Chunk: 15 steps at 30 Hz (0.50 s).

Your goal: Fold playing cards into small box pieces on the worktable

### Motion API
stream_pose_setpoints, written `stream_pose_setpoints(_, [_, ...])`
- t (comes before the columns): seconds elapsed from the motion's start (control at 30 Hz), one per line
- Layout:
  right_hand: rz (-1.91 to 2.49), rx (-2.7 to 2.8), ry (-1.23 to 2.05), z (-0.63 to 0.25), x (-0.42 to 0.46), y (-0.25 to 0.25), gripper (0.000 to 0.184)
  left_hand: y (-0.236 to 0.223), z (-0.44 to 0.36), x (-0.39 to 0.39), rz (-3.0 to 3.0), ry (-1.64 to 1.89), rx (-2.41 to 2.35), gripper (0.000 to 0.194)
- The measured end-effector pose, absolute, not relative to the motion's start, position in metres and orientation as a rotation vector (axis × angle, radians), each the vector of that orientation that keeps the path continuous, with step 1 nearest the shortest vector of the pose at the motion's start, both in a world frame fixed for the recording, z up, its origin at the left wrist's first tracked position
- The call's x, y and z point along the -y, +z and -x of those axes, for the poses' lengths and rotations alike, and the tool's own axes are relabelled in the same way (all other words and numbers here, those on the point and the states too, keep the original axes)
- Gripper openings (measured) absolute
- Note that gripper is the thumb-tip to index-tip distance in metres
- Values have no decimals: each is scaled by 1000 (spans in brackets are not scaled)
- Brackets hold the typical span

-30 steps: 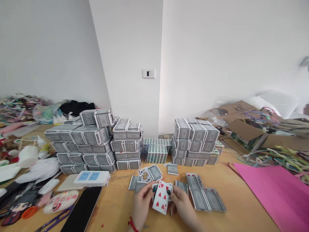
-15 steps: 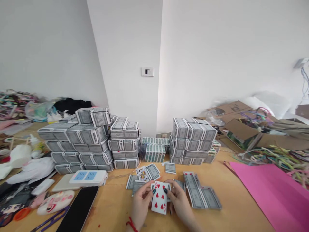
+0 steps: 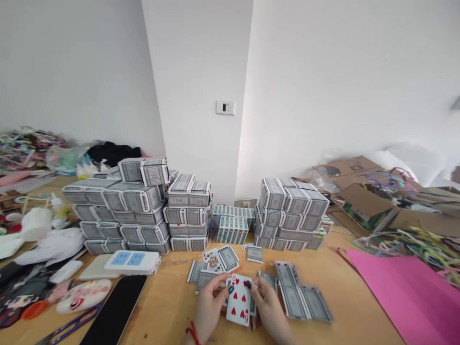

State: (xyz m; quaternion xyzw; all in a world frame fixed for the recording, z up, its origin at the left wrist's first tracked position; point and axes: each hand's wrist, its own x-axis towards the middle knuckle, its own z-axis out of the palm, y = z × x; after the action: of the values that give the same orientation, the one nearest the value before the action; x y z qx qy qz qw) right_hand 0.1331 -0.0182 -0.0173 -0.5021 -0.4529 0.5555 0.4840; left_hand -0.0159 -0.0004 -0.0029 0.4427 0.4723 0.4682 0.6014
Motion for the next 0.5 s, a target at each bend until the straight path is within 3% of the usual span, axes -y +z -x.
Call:
stream_pose_setpoints(0.17, [1241, 1098, 1229, -134, 15, -19, 41, -1, 16, 1, -1027, 1059, -1057, 51])
stream_pose_setpoints(0.27, [1255, 1094, 1199, -133, 15, -16, 43, 1, 17, 1, -1008, 1024, -1088, 44])
stream_pose_setpoints(0.5, [1070, 1152, 1375, -134, 20, -1, 42, -2, 17, -1, -907, 1071, -1065, 48])
